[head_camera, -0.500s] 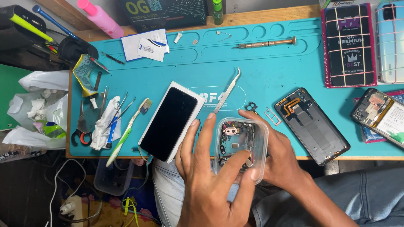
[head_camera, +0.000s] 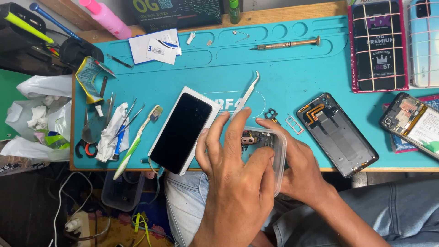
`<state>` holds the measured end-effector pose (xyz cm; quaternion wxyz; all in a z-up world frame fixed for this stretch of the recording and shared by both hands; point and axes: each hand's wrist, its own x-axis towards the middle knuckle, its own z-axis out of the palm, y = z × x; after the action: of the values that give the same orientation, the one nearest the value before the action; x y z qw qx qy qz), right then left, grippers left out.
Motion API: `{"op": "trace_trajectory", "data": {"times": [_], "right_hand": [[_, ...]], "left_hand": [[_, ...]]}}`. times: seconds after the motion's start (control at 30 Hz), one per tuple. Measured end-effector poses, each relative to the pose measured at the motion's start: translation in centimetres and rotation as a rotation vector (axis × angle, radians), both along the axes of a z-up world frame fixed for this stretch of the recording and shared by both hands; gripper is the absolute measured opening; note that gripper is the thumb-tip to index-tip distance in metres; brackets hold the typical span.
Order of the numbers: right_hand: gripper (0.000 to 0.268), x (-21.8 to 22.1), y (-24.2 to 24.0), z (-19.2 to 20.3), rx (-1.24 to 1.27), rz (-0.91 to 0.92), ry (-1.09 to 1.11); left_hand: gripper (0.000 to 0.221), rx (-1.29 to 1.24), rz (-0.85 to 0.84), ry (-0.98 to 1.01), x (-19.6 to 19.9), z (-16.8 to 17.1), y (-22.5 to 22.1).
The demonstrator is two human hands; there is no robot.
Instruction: Sorting and placing small electronic components into a mobile phone frame during a repair process.
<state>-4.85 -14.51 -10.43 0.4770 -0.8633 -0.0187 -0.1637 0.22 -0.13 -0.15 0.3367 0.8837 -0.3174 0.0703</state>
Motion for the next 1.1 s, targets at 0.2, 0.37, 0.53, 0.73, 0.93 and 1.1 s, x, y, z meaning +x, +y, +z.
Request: {"op": "trace_trajectory", "data": {"times": [0.2,0.37,0.53,0.73,0.93,1.1], "right_hand": [[0.066,0.2,0.1,0.6,-0.005,-0.005,-0.009],[0.066,0.2,0.1,1.2,0.036,0.019,0.011],[0.072,-0.1,-0.2,0.7,0.031,0.039,0.026],[0.066,-0.2,-0.3,0.1,0.011,0.034,0.010],[0.076,-0.3,-0.4,-0.1,0.027,0.021,0.011],[0.085,-0.2,-0.8,0.2,0.043,0.031,0.037]], "left_hand": [[0.012,0.021,-0.047,0.037,0.5,0.6,0.6],[0.006,0.026,-0.048,0.033,0.7,0.8,1.0],[0.009,0.071,-0.074,0.041,0.7,0.8,0.7],[0.008,0.112,-0.113,0.034,1.0,0.4,0.4],[0.008,0.014,-0.134,0.090,1.3,1.0,0.6],[0.006,-0.175,-0.005,0.084,1.0,2.0,1.3]]}}
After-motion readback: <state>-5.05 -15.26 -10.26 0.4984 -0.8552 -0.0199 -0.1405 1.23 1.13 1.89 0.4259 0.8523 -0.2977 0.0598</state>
